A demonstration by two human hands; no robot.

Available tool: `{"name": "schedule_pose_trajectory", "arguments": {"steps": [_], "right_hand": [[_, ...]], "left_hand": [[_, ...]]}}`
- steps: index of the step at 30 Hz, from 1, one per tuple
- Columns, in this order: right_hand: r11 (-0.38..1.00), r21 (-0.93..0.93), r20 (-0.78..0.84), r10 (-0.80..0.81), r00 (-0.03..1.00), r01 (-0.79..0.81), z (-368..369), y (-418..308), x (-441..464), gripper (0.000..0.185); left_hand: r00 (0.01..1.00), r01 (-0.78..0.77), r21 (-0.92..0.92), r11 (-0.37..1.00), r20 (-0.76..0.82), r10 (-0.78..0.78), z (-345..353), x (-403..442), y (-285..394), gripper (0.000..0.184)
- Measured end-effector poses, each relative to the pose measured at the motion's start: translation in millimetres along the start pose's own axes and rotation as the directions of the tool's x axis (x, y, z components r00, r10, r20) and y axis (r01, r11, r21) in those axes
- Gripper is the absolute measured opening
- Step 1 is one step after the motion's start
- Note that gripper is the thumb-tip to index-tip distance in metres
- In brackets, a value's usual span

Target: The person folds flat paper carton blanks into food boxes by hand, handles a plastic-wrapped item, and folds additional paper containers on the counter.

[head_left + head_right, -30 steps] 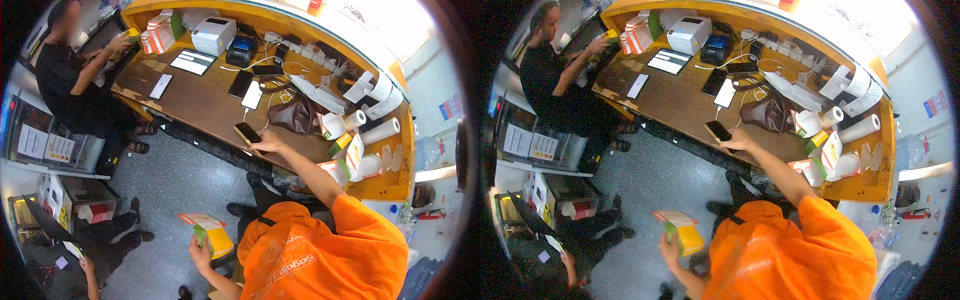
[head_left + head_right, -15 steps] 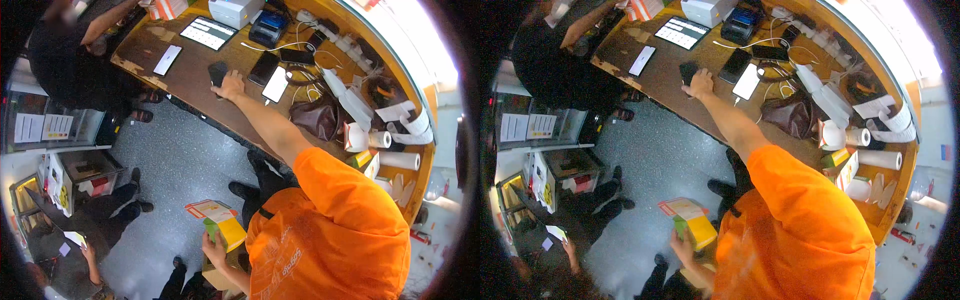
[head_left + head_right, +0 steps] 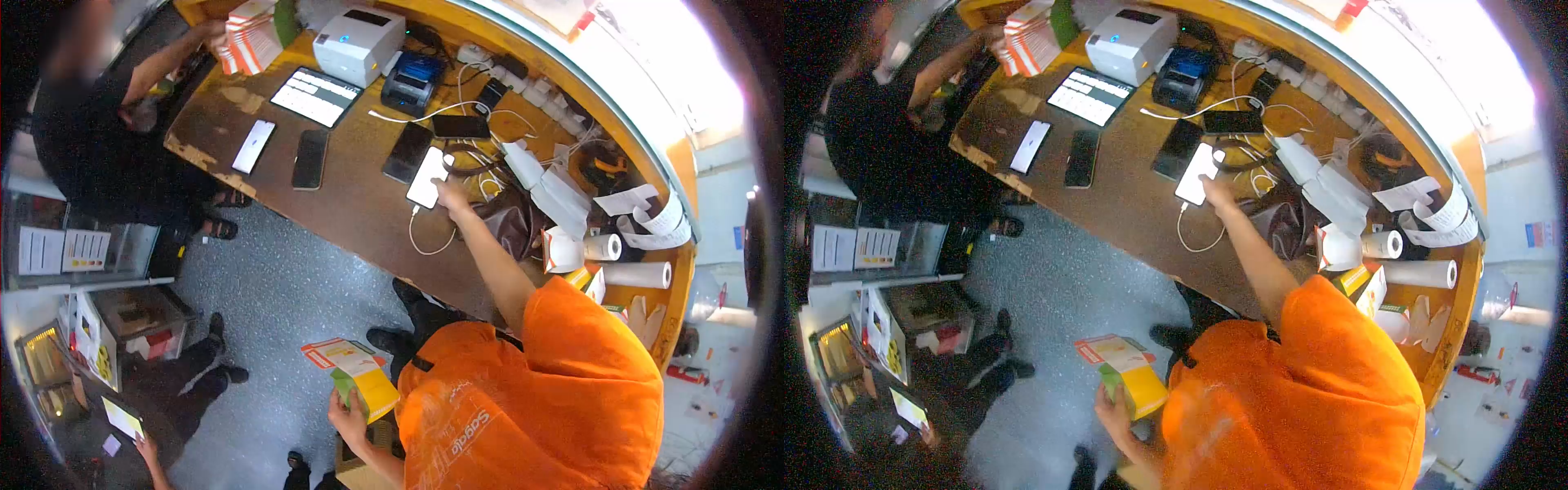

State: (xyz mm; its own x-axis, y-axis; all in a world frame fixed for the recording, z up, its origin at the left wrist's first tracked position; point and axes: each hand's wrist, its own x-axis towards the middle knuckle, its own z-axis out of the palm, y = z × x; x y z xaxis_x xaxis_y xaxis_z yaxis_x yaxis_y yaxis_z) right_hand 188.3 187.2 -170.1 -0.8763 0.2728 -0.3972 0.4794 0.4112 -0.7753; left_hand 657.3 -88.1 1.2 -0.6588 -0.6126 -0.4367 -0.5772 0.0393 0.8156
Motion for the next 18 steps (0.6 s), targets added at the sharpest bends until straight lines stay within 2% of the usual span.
{"name": "schedule_pose_trajectory", "arguments": {"steps": [1, 3, 5, 6, 9, 10, 11, 13, 15, 16, 18], "right_hand": [[1.000, 0.013, -0.013, 0.003, 1.000, -0.003, 7.9, -7.9, 1.1, 0.045], [0.970, 0.232, -0.025, 0.078, 0.997, -0.070, 13.6, -41.7, -17.4, 0.052], [0.981, 0.054, -0.041, -0.183, 0.982, 0.185, 37.4, -10.1, 26.5, 0.083], [0.993, -0.033, -0.105, -0.116, 0.988, 0.113, 50.3, -4.2, 34.9, 0.077], [0.955, -0.031, -0.132, -0.296, 0.946, 0.295, 50.5, -25.9, 15.8, 0.074], [0.956, -0.031, -0.137, -0.292, 0.946, 0.291, 51.1, -28.5, 16.3, 0.074], [0.946, -0.102, -0.079, -0.315, 0.946, 0.307, 51.5, -30.7, 18.4, 0.071], [0.932, -0.170, -0.020, -0.329, 0.944, 0.321, 43.4, -32.7, 25.1, 0.067], [0.875, -0.238, 0.337, -0.332, 0.881, 0.421, -0.6, -74.6, 10.6, 0.053], [0.879, -0.154, 0.298, -0.394, 0.869, 0.452, -9.4, -81.1, 20.7, 0.035], [0.677, -0.402, 0.148, -0.616, 0.774, 0.616, -37.2, -98.8, 44.8, 0.025]], "left_hand": [[0.999, -0.024, 0.034, 0.999, 0.024, 0.023, 2.2, 3.3, 6.6, 0.030], [0.997, -0.059, 0.076, 0.995, 0.062, 0.054, 4.7, 7.4, 15.1, 0.029], [0.997, -0.054, 0.140, 0.989, 0.057, 0.046, 7.3, 10.0, 20.0, 0.029], [0.997, -0.056, 0.147, 0.988, 0.066, 0.047, 8.8, 9.1, 24.2, 0.029], [0.997, -0.059, 0.164, 0.985, 0.056, 0.051, 14.2, 10.9, 23.4, 0.029], [0.997, -0.041, 0.083, 0.996, 0.064, 0.035, 12.4, 12.3, 7.9, 0.029], [0.997, -0.020, 0.000, 1.000, 0.072, 0.020, 14.4, 13.8, 8.2, 0.030], [0.996, 0.010, 0.042, 0.999, 0.086, -0.013, 13.5, 14.5, 9.3, 0.030], [0.994, 0.040, 0.079, 0.996, 0.097, -0.047, 17.5, 15.9, 14.8, 0.030], [0.994, 0.002, 0.083, 0.997, 0.106, -0.010, 16.8, 17.2, 15.3, 0.031], [0.994, -0.037, 0.083, 0.996, 0.107, 0.028, 19.5, 17.6, 21.0, 0.031]]}}
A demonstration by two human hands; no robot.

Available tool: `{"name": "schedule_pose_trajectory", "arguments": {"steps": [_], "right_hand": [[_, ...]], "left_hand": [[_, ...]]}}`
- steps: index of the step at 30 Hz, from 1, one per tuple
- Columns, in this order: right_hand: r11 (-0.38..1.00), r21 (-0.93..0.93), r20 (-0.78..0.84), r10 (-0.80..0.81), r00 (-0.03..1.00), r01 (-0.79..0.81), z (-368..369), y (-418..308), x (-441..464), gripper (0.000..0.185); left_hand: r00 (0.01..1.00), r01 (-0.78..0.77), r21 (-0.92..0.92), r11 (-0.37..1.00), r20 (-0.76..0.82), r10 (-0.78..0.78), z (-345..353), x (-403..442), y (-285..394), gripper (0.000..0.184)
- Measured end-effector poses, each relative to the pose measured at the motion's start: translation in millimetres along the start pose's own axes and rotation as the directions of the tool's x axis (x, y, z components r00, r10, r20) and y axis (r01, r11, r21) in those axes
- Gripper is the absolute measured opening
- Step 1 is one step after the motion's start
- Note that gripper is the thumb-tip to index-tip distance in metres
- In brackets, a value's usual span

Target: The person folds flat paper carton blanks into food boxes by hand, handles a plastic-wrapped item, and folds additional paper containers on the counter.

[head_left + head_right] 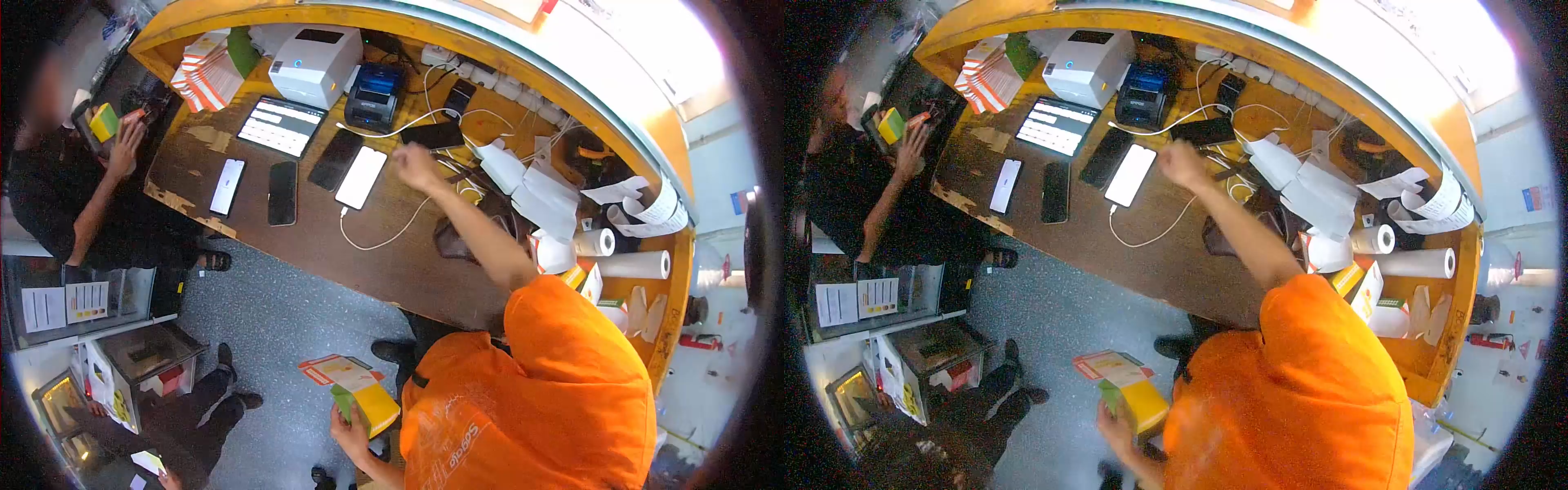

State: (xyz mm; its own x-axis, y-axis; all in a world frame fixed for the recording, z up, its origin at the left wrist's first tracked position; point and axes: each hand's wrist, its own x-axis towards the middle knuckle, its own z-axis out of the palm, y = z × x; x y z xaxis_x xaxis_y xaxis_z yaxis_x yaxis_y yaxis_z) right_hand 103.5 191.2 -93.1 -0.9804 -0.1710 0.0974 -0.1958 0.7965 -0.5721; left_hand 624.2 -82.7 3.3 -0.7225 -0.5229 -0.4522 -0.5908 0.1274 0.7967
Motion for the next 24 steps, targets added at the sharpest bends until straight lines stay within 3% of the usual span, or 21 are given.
{"name": "schedule_pose_trajectory", "arguments": {"steps": [1, 2, 3, 5, 6, 8, 11, 13, 15, 16, 17, 18, 19, 21, 23, 24], "right_hand": [[0.987, -0.137, -0.255, -0.117, 0.960, 0.084, 2.8, 21.1, 14.8, 0.019], [0.980, -0.165, -0.234, -0.147, 0.961, 0.110, -12.3, 33.6, 27.3, 0.025], [0.966, -0.259, -0.089, -0.046, 0.995, 0.021, -30.0, 39.8, 33.5, 0.040], [0.892, -0.452, 0.066, 0.017, 0.998, 0.015, -40.3, 57.4, 41.9, 0.057], [0.890, -0.456, 0.056, 0.020, 0.998, 0.007, -41.4, 64.5, 46.2, 0.057], [0.807, -0.571, 0.308, 0.040, 0.950, 0.151, -50.9, 74.3, 52.4, 0.081], [0.782, -0.563, 0.419, -0.006, 0.908, 0.266, -63.2, 72.4, 54.5, 0.080], [0.831, -0.507, 0.408, -0.001, 0.913, 0.228, -81.7, 59.8, 43.6, 0.079], [0.963, -0.166, 0.131, -0.190, 0.973, 0.210, -101.3, 55.1, 26.6, 0.078], [0.987, -0.071, 0.023, -0.146, 0.989, 0.147, -122.7, 36.2, 8.3, 0.073], [0.985, -0.077, 0.026, -0.155, 0.988, 0.156, -130.5, 42.7, -1.9, 0.073], [0.895, 0.431, 0.178, 0.041, 0.983, -0.115, -142.3, 53.3, -12.9, 0.069], [0.506, 0.760, 0.395, 0.138, 0.908, -0.407, -149.8, 62.4, -26.0, 0.065], [-0.064, 0.926, 0.377, 0.057, 0.925, -0.373, -171.0, 56.1, -55.6, 0.063], [-0.068, 0.925, 0.380, 0.162, 0.911, -0.374, -179.0, 101.2, -69.9, 0.067], [0.095, 0.894, 0.398, 0.275, 0.875, -0.437, -186.7, 130.7, -73.4, 0.069]], "left_hand": [[1.000, 0.022, -0.012, 1.000, 0.002, -0.022, 0.9, -1.0, 7.0, 0.031], [0.999, 0.041, -0.025, 0.999, 0.004, -0.041, 2.1, -0.6, 11.4, 0.030], [0.999, 0.038, -0.026, 0.999, 0.002, -0.038, 3.5, 0.6, 4.2, 0.030], [0.999, 0.043, -0.031, 0.999, -0.014, -0.043, 3.9, 1.9, -12.9, 0.032], [0.999, 0.035, -0.032, 0.999, -0.007, -0.035, 3.6, 1.8, -14.5, 0.032], [1.000, 0.002, 0.000, 1.000, 0.011, -0.002, 5.9, 4.4, -12.9, 0.032], [0.996, -0.083, 0.064, 0.995, 0.019, 0.082, 8.0, 11.1, -11.7, 0.032], [0.995, -0.096, 0.073, 0.993, 0.016, 0.095, 12.3, 14.3, 10.7, 0.031], [0.995, -0.102, 0.067, 0.992, 0.001, 0.102, 14.4, 15.7, 24.1, 0.031], [0.997, -0.080, 0.094, 0.992, 0.007, 0.080, 12.7, 17.4, 24.7, 0.031], [0.998, -0.055, 0.122, 0.991, 0.015, 0.054, 13.1, 18.3, 23.8, 0.031], [0.998, -0.054, 0.114, 0.992, 0.018, 0.052, 16.5, 19.1, 22.2, 0.031], [0.999, -0.042, 0.080, 0.996, 0.019, 0.040, 18.8, 20.0, 21.1, 0.031], [0.998, -0.040, 0.052, 0.998, 0.043, 0.038, 25.0, 25.5, 24.9, 0.031], [0.989, -0.138, 0.171, 0.976, 0.074, 0.127, 32.2, 26.3, 31.9, 0.032], [0.987, -0.143, 0.173, 0.974, 0.098, 0.127, 35.7, 26.3, 35.4, 0.032]]}}
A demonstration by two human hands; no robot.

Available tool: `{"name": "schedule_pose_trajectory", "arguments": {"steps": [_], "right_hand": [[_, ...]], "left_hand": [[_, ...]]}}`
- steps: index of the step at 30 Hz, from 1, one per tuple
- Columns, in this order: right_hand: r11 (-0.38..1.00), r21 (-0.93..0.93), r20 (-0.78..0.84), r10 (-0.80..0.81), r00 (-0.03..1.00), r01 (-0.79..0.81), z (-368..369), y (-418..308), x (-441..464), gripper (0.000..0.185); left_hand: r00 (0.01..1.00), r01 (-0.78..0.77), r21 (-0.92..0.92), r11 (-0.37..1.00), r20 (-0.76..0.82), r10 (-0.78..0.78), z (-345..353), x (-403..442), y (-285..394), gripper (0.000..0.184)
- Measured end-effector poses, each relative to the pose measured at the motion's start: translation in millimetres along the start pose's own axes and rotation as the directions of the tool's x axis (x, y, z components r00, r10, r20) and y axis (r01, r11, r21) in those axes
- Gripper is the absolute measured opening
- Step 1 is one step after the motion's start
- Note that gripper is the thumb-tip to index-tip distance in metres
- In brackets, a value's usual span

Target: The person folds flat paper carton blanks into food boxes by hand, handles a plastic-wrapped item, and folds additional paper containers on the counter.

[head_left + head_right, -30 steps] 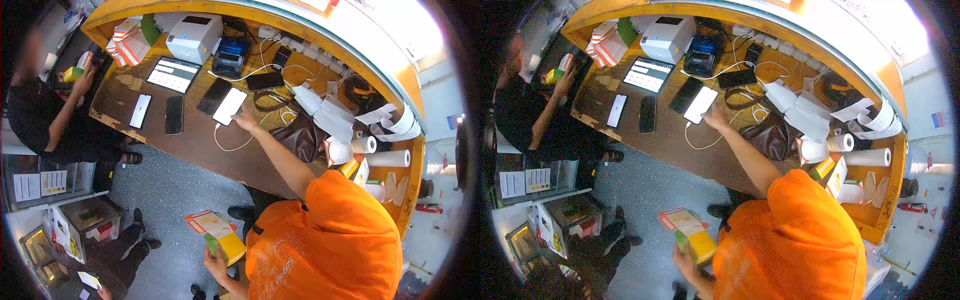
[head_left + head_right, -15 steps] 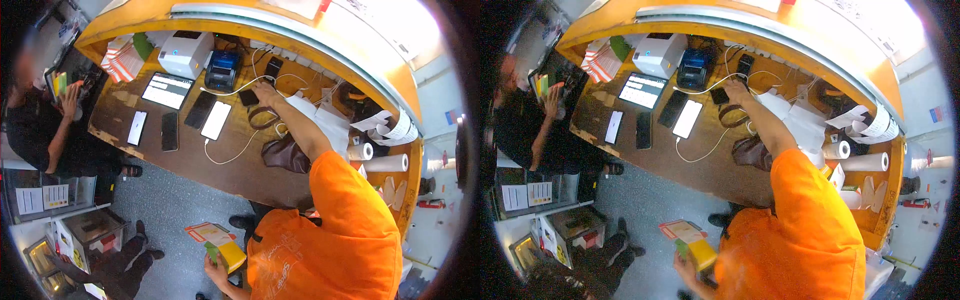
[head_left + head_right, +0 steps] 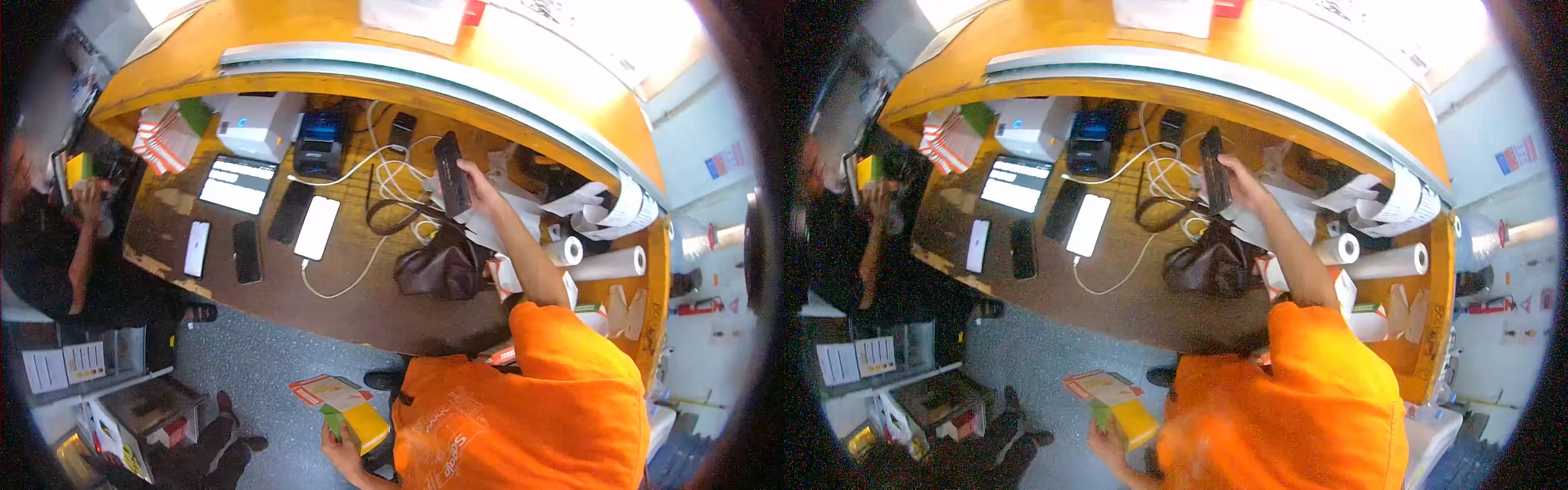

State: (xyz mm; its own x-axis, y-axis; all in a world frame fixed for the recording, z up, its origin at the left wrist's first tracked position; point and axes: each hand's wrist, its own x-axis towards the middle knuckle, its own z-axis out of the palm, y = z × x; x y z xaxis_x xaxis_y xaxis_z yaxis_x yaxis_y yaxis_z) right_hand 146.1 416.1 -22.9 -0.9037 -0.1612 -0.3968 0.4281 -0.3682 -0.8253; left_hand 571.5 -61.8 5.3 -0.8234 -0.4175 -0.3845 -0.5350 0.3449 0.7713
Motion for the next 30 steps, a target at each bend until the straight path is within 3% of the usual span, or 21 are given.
{"name": "schedule_pose_trajectory", "arguments": {"steps": [1, 2, 3, 4, 5, 6, 8, 9, 12, 14, 16, 18, 20, 22, 23, 24, 26, 27, 29, 30], "right_hand": [[0.984, -0.170, -0.119, 0.028, 0.993, -0.048, -24.1, -5.5, -3.2, 0.072], [0.841, -0.506, -0.245, 0.073, 0.967, -0.191, -24.6, -36.2, -25.3, 0.078], [0.843, -0.500, -0.261, 0.071, 0.963, -0.198, -39.6, -42.2, -30.4, 0.078], [0.703, -0.678, -0.312, -0.013, 0.950, -0.213, -54.2, -49.0, -33.6, 0.080], [0.523, -0.818, -0.338, -0.105, 0.935, -0.237, -68.9, -57.0, -34.9, 0.082], [0.315, -0.909, -0.343, -0.196, 0.919, -0.272, -83.1, -63.5, -37.5, 0.085], [-0.133, -0.926, -0.284, -0.365, 0.887, -0.352, -103.8, -71.3, -44.7, 0.092], [-0.128, -0.924, -0.294, -0.364, 0.884, -0.360, -108.2, -69.4, -45.3, 0.092], [-0.291, -0.776, -0.554, -0.109, 0.825, -0.559, -115.4, -56.4, -40.4, 0.092], [-0.286, -0.766, -0.588, -0.048, 0.807, -0.575, -115.3, -49.5, -36.3, 0.092], [-0.205, -0.801, -0.570, -0.026, 0.821, -0.562, -106.3, -44.8, -33.8, 0.091], [-0.016, -0.867, -0.498, -0.021, 0.867, -0.498, -88.7, -44.8, -35.1, 0.091], [0.196, -0.933, -0.318, -0.051, 0.947, -0.302, -58.9, -40.7, -53.8, 0.091], [0.052, -0.998, 0.030, -0.077, 0.997, 0.034, -35.8, -14.4, -80.6, 0.084], [0.049, -0.998, 0.034, -0.070, 0.997, 0.037, -22.8, -3.3, -96.6, 0.084], [-0.174, -0.984, 0.029, 0.016, 0.999, 0.032, -9.1, 5.6, -113.6, 0.078], [-0.412, -0.910, -0.051, -0.019, 0.999, -0.055, -0.1, 3.3, -130.1, 0.059], [-0.428, -0.891, -0.096, -0.140, 0.986, -0.148, -4.8, -9.2, -130.6, 0.046], [-0.284, -0.849, -0.305, -0.426, 0.852, -0.445, -13.9, -42.5, -132.7, 0.019], [-0.265, -0.872, -0.232, -0.517, 0.824, -0.412, -23.1, -55.6, -137.7, 0.018]], "left_hand": [[1.000, 0.024, -0.098, 0.995, 0.001, -0.024, 3.1, 1.0, 4.1, 0.033], [0.999, 0.047, -0.195, 0.980, 0.001, -0.048, 6.8, 3.0, 7.1, 0.034], [0.999, 0.046, -0.189, 0.981, 0.017, -0.044, 8.7, 4.2, 6.8, 0.034], [1.000, 0.022, -0.068, 0.997, -0.017, -0.024, 8.9, 3.9, 4.5, 0.035], [0.999, 0.000, 0.052, 0.999, -0.052, 0.003, 10.6, 4.1, 1.0, 0.036], [0.999, -0.002, 0.058, 0.998, -0.041, 0.005, 10.9, 5.4, -5.7, 0.036], [0.999, -0.004, 0.010, 1.000, 0.046, 0.004, 12.2, 12.2, -12.3, 0.039], [0.999, -0.007, 0.016, 1.000, 0.053, 0.006, 12.9, 14.4, -11.3, 0.039], [0.996, 0.030, 0.124, 0.992, 0.082, -0.040, 15.1, 19.0, 3.2, 0.040], [0.993, -0.022, 0.056, 0.998, 0.115, 0.015, 17.5, 22.7, 16.9, 0.040], [0.995, -0.046, 0.110, 0.993, 0.096, 0.035, 17.5, 22.6, 24.0, 0.039], [0.996, -0.062, 0.158, 0.986, 0.067, 0.052, 16.8, 20.7, 29.6, 0.038], [0.997, -0.009, 0.043, 0.999, 0.083, 0.005, 17.4, 17.2, 33.6, 0.036], [0.996, 0.015, 0.045, 0.999, 0.090, -0.019, 19.5, 15.1, 40.0, 0.036], [0.994, 0.022, 0.047, 0.999, 0.104, -0.027, 18.2, 12.9, 39.6, 0.035], [0.994, 0.027, 0.045, 0.999, 0.103, -0.032, 18.1, 11.6, 30.2, 0.035], [0.998, -0.024, 0.000, 1.000, 0.061, 0.024, 18.9, 11.0, 5.9, 0.034], [0.998, -0.021, -0.007, 1.000, 0.055, 0.021, 16.0, 9.4, 10.2, 0.034], [0.996, -0.036, -0.002, 0.999, 0.077, 0.036, 10.9, 6.4, 18.9, 0.034], [0.996, -0.034, -0.006, 0.999, 0.078, 0.035, 7.3, 4.1, 12.3, 0.034]]}}
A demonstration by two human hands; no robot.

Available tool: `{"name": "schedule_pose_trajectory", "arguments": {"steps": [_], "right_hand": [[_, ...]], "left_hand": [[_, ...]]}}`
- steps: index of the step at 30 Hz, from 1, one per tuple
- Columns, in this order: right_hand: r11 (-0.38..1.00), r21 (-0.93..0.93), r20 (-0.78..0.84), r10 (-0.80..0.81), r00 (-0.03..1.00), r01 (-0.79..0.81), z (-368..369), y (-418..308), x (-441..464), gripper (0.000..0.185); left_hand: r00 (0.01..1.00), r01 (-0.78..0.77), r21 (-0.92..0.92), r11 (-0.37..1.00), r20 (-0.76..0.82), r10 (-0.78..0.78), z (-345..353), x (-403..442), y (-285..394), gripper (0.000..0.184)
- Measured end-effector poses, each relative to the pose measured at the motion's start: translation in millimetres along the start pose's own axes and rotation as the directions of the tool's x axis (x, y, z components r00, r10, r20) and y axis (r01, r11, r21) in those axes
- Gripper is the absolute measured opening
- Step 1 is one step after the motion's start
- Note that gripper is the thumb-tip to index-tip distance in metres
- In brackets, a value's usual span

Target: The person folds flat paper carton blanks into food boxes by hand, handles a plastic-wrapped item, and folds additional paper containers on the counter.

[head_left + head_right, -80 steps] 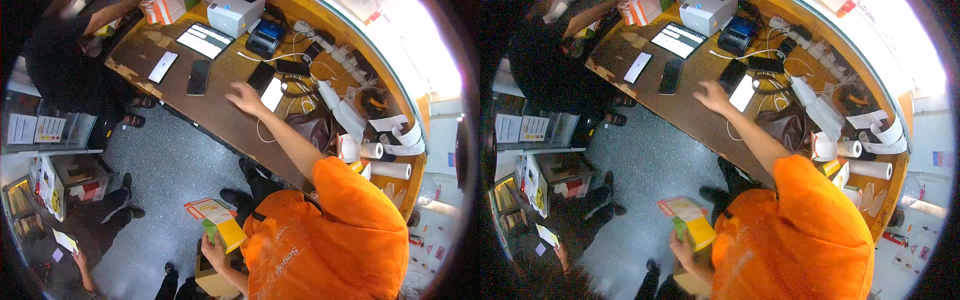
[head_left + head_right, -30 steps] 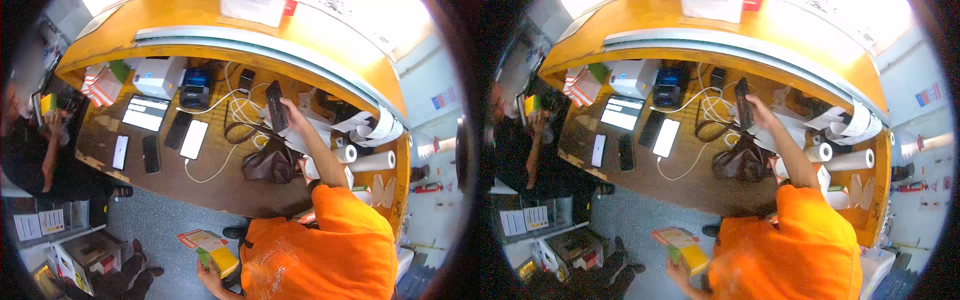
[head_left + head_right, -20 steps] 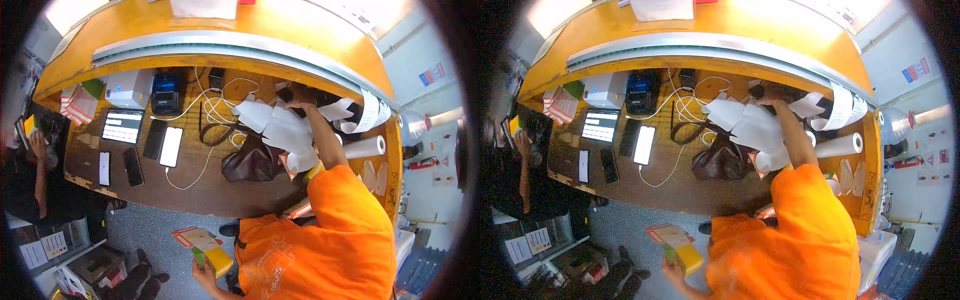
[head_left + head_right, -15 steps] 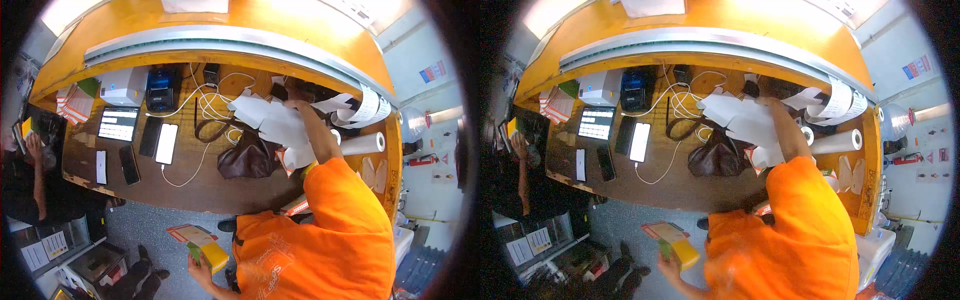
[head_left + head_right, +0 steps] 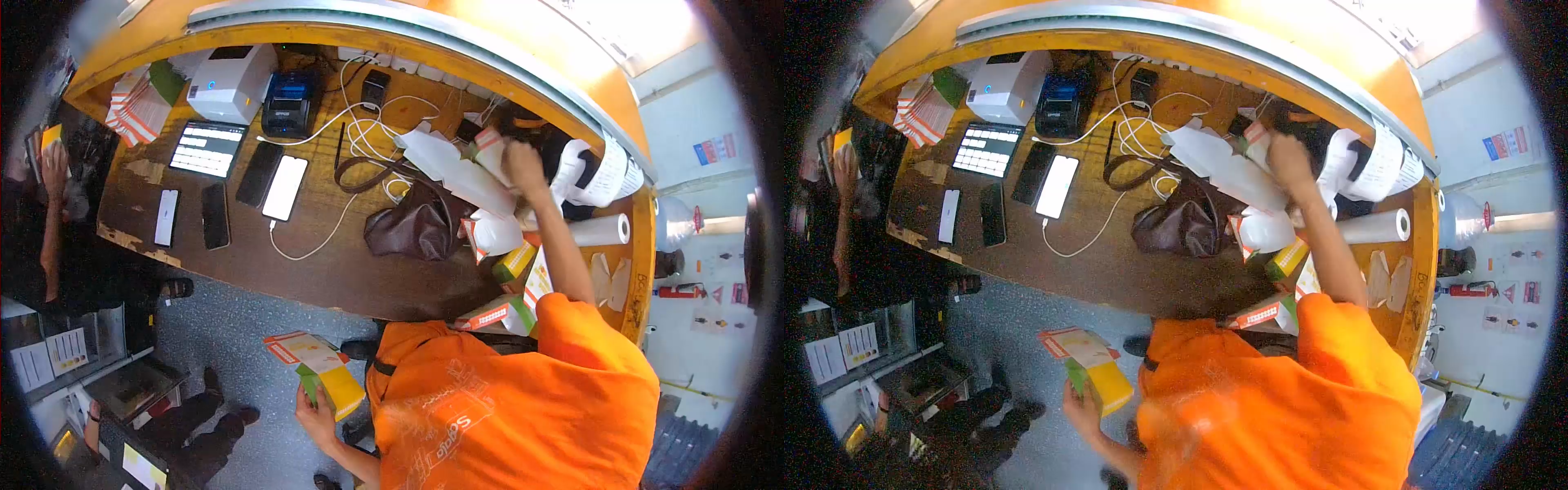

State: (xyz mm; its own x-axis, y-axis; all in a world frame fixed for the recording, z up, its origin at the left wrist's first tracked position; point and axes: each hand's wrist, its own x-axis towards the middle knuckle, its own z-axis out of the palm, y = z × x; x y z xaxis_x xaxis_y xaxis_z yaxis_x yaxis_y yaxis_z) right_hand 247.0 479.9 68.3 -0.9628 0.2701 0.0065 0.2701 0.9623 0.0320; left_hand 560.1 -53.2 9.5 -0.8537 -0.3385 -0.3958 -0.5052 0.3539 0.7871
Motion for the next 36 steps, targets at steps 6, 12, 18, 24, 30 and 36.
{"name": "schedule_pose_trajectory", "arguments": {"steps": [6, 12, 18, 24, 30, 36], "right_hand": [[0.993, 0.056, 0.111, -0.113, 0.987, 0.107, 8.4, 2.7, 1.7, 0.031], [0.953, -0.166, 0.128, -0.233, 0.964, 0.253, 63.4, -32.5, -55.6, 0.064], [0.997, -0.083, -0.104, -0.004, 0.995, -0.004, 19.1, 8.6, -34.4, 0.023], [0.990, -0.070, -0.063, -0.129, 0.990, 0.125, 28.5, -16.5, -61.0, 0.021], [0.967, -0.075, -0.038, -0.246, 0.969, 0.242, 78.4, -34.4, -78.4, 0.020], [0.838, 0.282, -0.366, -0.356, 0.860, 0.467, 30.4, -132.7, -187.8, 0.030]], "left_hand": [[0.999, -0.022, 0.069, 0.997, -0.037, 0.024, -7.1, -7.2, -17.4, 0.034], [0.999, -0.016, 0.010, 1.000, -0.033, 0.016, -4.6, -30.8, -23.7, 0.035], [1.000, 0.027, 0.052, 0.998, -0.017, -0.026, -9.1, -63.3, -40.0, 0.036], [0.994, -0.079, 0.159, 0.984, -0.063, 0.089, -24.5, -83.5, -73.5, 0.033], [0.997, -0.047, 0.286, 0.957, -0.041, 0.061, -48.7, -103.3, -77.6, 0.020], [0.994, -0.092, 0.318, 0.944, -0.033, 0.109, -44.2, -122.6, -120.0, 0.019]]}}
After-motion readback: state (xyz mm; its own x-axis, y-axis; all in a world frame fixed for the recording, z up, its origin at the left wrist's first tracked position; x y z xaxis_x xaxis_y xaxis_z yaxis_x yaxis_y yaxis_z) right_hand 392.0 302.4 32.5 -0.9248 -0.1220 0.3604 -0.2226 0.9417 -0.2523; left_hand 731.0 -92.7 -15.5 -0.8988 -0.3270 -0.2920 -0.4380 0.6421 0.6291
